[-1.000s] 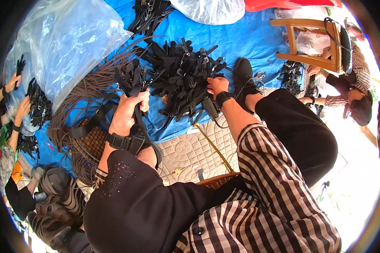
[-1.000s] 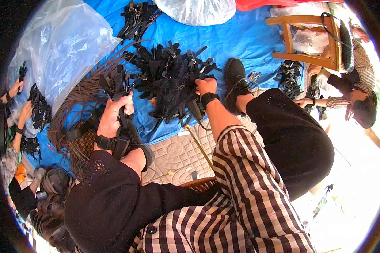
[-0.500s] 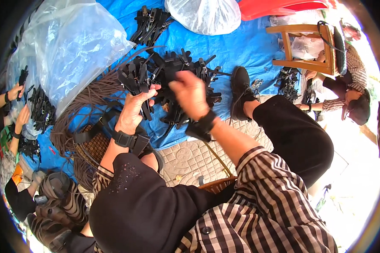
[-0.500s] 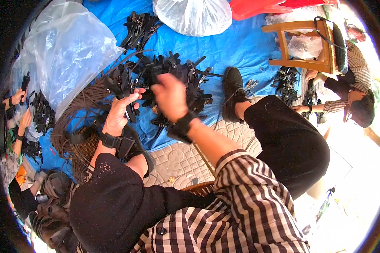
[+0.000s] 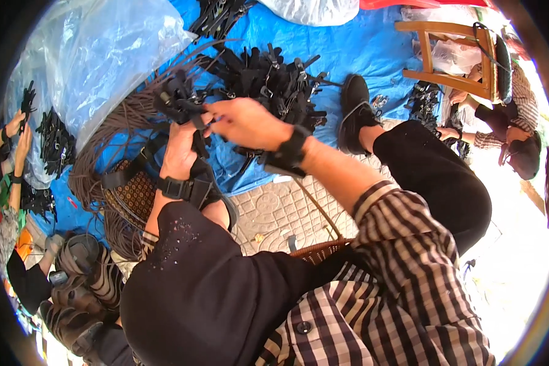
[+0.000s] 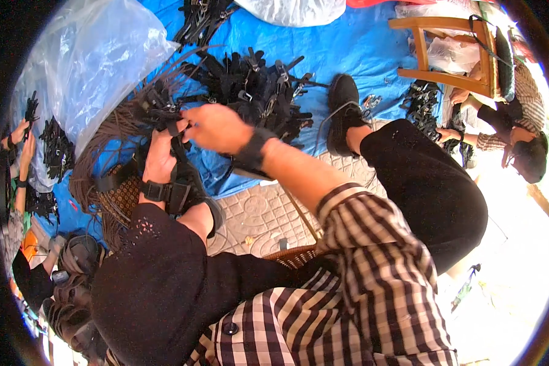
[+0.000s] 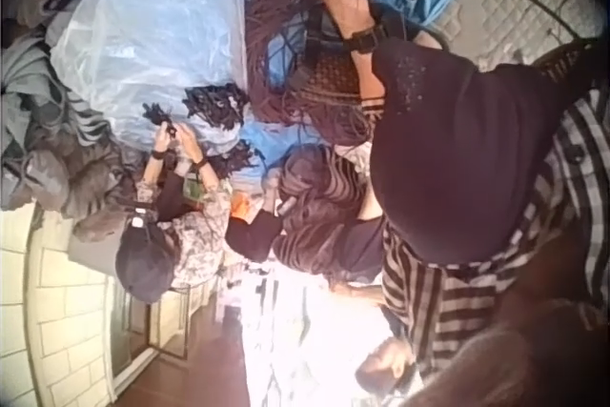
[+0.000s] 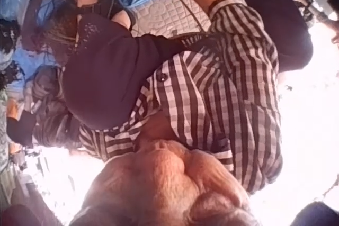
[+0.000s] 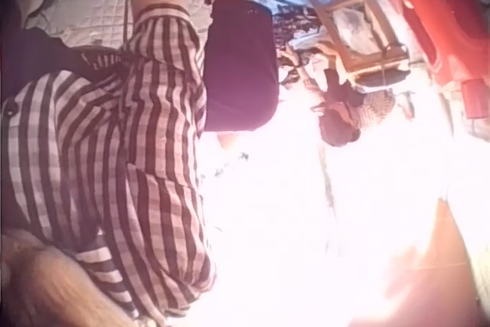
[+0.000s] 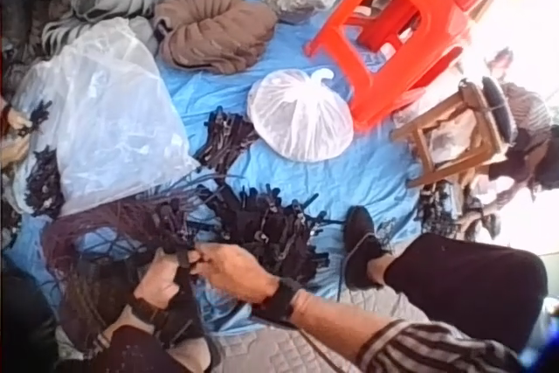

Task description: Sorting and assembling black straps and buckles for footwear manufacturing.

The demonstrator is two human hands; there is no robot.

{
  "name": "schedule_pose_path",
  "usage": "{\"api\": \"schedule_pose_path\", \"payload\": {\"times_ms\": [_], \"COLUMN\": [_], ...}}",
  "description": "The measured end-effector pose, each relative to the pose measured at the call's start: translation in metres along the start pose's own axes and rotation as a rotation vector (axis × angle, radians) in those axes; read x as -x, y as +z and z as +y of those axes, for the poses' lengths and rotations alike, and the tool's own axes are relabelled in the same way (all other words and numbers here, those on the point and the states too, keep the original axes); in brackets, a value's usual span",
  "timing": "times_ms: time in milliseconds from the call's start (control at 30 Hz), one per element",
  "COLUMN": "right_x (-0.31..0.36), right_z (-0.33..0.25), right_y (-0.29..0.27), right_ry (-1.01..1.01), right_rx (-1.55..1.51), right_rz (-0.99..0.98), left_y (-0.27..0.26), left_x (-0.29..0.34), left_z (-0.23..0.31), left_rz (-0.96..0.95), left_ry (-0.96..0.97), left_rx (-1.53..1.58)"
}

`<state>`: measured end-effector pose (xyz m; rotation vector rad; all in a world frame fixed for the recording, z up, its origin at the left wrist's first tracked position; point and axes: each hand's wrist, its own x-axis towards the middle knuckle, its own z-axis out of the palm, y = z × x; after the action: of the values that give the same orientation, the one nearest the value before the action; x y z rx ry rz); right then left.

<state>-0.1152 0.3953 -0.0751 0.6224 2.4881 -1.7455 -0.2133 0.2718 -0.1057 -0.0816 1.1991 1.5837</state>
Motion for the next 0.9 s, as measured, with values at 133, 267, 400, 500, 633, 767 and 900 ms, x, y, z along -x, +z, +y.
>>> {"api": "schedule_pose_path", "payload": {"times_ms": [133, 267, 400, 500, 633, 767, 900], "right_x": [0.028, 0.041, 0.065, 0.094, 0.123, 0.131, 0.130], "right_z": [0.024, 0.049, 0.090, 0.095, 0.105, 0.130, 0.144], "right_y": [-0.051, -0.060, -0.068, -0.049, -0.031, -0.020, -0.025], "right_ry": [0.154, 0.366, 0.476, 0.170, 0.170, 0.158, 0.080], "right_rx": [-0.135, -0.359, -0.244, 0.503, 0.794, 0.968, 1.013], "right_rz": [0.360, 0.247, 0.414, 0.195, -0.043, -0.198, -0.274], "left_y": [0.025, 0.013, 0.011, -0.004, -0.005, 0.004, 0.002], "left_x": [-0.003, -0.007, -0.015, -0.011, -0.003, 0.000, 0.005], "left_z": [0.001, 0.001, -0.006, -0.013, -0.016, -0.013, -0.016], "left_rz": [-0.008, -0.045, -0.084, 0.000, -0.003, -0.041, -0.061], "left_ry": [-0.033, 0.000, -0.054, -0.102, -0.125, -0.198, -0.230], "left_rx": [-0.039, -0.066, 0.015, -0.005, 0.049, 0.010, -0.001]}}
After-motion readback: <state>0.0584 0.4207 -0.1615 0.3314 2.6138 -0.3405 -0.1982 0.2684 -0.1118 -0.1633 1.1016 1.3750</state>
